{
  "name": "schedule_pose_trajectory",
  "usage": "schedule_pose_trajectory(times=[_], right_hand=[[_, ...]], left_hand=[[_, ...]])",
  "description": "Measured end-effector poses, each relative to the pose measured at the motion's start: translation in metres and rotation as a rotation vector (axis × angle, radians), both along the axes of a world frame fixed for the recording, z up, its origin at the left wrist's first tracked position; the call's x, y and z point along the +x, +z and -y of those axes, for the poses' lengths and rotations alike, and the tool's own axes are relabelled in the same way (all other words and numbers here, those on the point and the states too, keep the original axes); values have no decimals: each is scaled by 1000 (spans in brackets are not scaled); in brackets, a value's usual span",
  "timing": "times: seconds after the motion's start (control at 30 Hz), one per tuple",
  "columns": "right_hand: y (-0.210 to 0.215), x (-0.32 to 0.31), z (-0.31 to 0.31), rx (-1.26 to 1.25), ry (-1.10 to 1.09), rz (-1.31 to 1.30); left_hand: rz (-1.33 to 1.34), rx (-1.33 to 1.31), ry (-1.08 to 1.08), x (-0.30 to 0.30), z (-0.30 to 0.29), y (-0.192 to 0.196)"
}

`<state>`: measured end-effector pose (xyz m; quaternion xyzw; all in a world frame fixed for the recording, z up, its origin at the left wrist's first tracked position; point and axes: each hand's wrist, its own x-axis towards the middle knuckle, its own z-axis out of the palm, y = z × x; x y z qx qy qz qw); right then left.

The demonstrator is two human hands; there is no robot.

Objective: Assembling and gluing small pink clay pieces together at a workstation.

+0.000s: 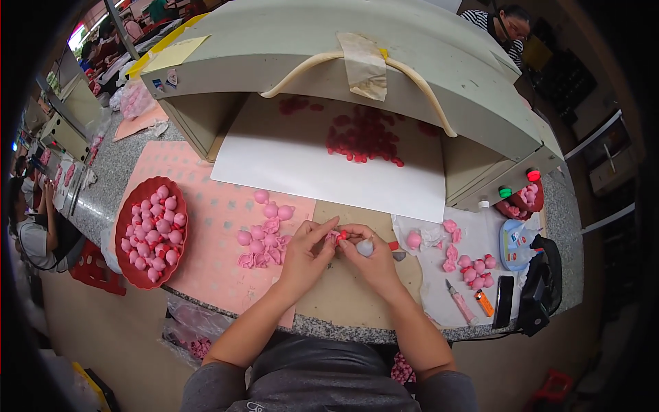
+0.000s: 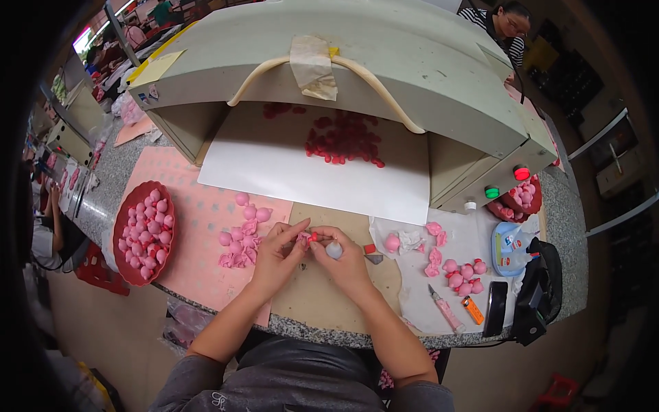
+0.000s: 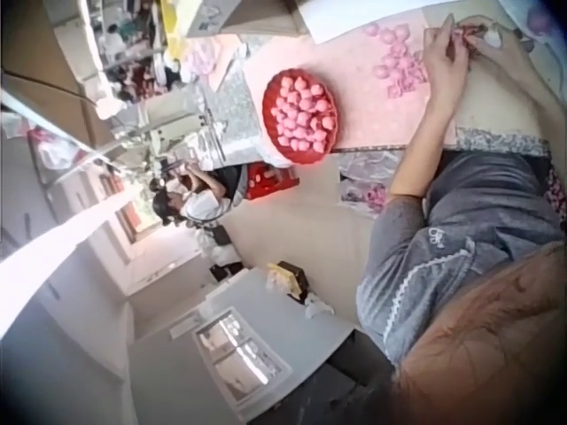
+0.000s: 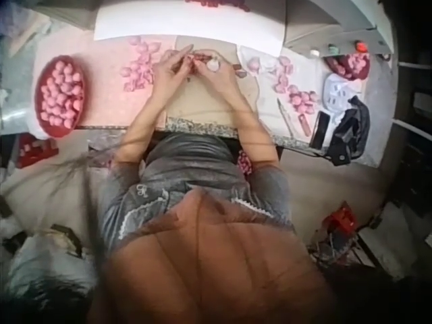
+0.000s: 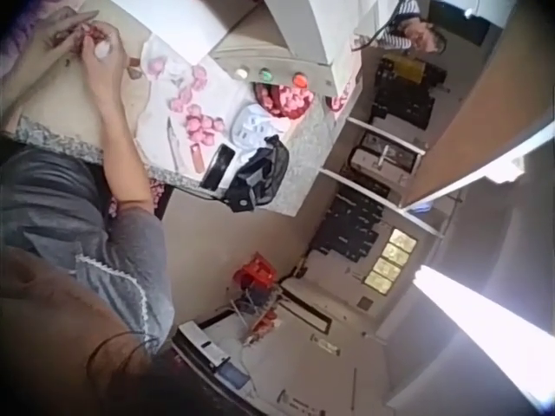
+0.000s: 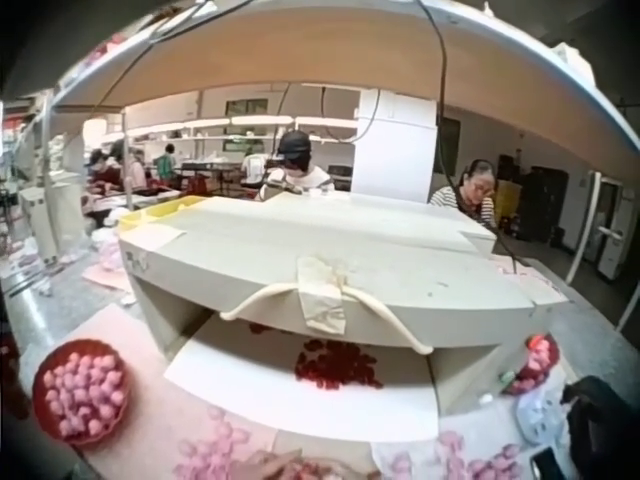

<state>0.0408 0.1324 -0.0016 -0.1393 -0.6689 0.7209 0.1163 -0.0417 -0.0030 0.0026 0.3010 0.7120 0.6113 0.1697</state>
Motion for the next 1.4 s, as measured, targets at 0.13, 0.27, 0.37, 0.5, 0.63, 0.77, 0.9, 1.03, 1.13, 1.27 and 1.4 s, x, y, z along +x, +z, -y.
schedule_pose_trajectory(times=[0.13,0.27,0.37,0.5,0.63,0.77,0.9,1.03,1.13,1.27,1.4], right_hand=[[13,0,0,-112,36,59],[18,1,-4,-197,94,115],[10,4,-2,-105,40,35],[4,3,-3,15,4,7],[15,6,-5,-91,69,108],[14,6,-4,-228,171,146],[13,5,0,-251,157,116],[11,6,-4,-427,216,79],[4,6,0,-362,197,48],[5,5,-2,-302,198,-1],[4,4,0,-397,198,16]], left_hand=[[67,15,-39,-1,4,-3],[97,45,-75,-1,4,0],[30,65,-82,0,0,5],[37,8,-46,3,-1,5],[100,-12,-3,9,-3,12],[230,1,-22,9,2,13],[232,15,-41,7,2,10],[441,104,-107,8,1,15],[392,108,-120,10,1,12],[365,117,-133,11,3,11],[508,183,-168,11,2,14]])
